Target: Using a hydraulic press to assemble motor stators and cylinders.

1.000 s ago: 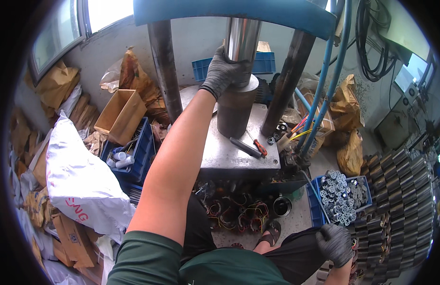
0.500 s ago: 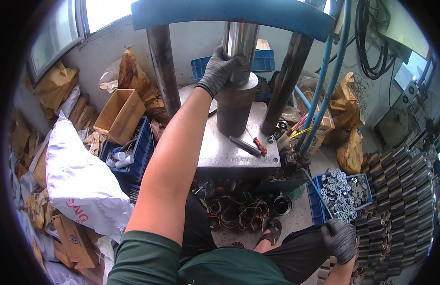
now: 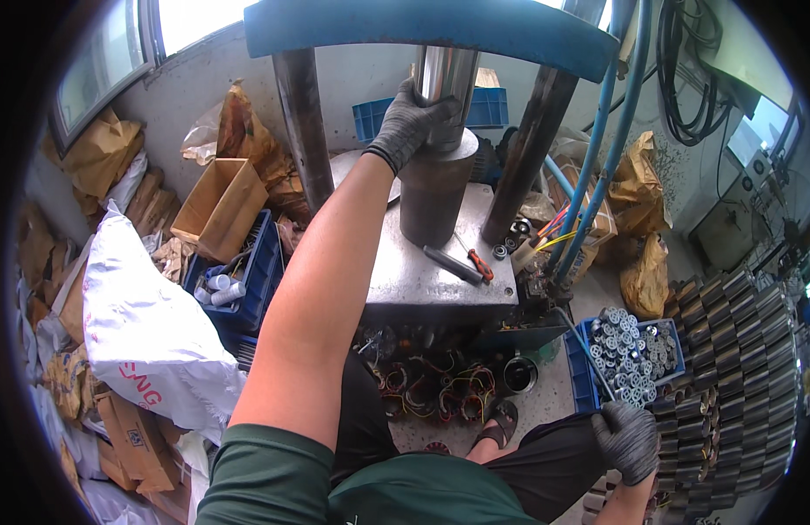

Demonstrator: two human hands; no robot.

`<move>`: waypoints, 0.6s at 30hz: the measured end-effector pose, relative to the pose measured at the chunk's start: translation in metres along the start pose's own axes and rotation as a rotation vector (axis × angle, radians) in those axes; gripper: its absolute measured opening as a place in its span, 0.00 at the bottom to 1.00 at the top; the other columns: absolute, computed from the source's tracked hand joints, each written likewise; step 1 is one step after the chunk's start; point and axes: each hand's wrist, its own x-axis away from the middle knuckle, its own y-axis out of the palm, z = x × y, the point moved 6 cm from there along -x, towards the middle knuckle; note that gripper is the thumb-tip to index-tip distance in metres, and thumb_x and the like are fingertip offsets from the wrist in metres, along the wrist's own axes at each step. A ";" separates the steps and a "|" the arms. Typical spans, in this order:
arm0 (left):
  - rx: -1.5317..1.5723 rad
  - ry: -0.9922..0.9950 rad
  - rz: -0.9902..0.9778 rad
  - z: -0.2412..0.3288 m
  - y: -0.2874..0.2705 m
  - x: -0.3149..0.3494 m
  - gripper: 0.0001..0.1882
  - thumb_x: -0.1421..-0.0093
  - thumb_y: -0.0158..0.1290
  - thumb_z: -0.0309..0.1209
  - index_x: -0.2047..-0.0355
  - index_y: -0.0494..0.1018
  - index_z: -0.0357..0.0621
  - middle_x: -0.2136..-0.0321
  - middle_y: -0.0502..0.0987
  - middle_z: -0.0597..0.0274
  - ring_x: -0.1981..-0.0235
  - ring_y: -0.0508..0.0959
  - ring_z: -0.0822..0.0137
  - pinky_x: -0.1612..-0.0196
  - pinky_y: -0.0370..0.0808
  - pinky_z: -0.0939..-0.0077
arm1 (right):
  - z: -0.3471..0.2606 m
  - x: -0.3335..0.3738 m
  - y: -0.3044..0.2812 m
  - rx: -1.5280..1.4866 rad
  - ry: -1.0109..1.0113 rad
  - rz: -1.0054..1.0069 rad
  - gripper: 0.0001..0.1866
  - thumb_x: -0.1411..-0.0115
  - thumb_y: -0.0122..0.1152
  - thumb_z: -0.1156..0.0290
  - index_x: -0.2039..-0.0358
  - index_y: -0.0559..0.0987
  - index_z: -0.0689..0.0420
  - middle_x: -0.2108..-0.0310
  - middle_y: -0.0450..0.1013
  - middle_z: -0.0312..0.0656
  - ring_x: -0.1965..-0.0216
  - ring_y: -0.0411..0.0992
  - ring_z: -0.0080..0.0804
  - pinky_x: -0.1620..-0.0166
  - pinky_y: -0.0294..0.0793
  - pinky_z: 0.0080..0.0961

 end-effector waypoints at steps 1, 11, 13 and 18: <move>-0.001 -0.001 0.002 -0.001 -0.002 -0.001 0.47 0.51 0.75 0.42 0.37 0.63 0.39 0.49 0.78 0.50 0.46 0.78 0.59 0.39 0.74 0.66 | -0.002 -0.001 -0.001 -0.006 -0.002 0.008 0.11 0.45 0.68 0.66 0.77 0.77 0.57 0.76 0.74 0.52 0.70 0.75 0.56 0.66 0.75 0.49; -0.012 0.025 0.011 -0.008 -0.003 -0.003 0.42 0.53 0.75 0.41 0.42 0.68 0.37 0.53 0.80 0.51 0.51 0.80 0.60 0.43 0.76 0.66 | -0.001 -0.007 -0.008 -0.022 -0.056 -0.009 0.10 0.45 0.67 0.67 0.78 0.77 0.58 0.76 0.74 0.53 0.70 0.76 0.56 0.67 0.75 0.48; 0.016 0.041 0.007 -0.007 -0.002 -0.002 0.43 0.53 0.75 0.41 0.42 0.68 0.37 0.53 0.80 0.51 0.51 0.80 0.59 0.43 0.76 0.66 | 0.003 -0.010 -0.008 -0.064 -0.053 -0.059 0.07 0.45 0.65 0.69 0.75 0.79 0.58 0.75 0.75 0.53 0.70 0.76 0.56 0.66 0.76 0.47; -0.008 0.057 0.017 -0.014 -0.013 -0.010 0.43 0.53 0.75 0.39 0.41 0.67 0.38 0.54 0.80 0.51 0.51 0.81 0.59 0.43 0.76 0.66 | 0.011 -0.009 -0.006 -0.158 -0.115 -0.001 0.08 0.45 0.63 0.72 0.66 0.84 0.59 0.70 0.79 0.53 0.66 0.79 0.56 0.61 0.80 0.45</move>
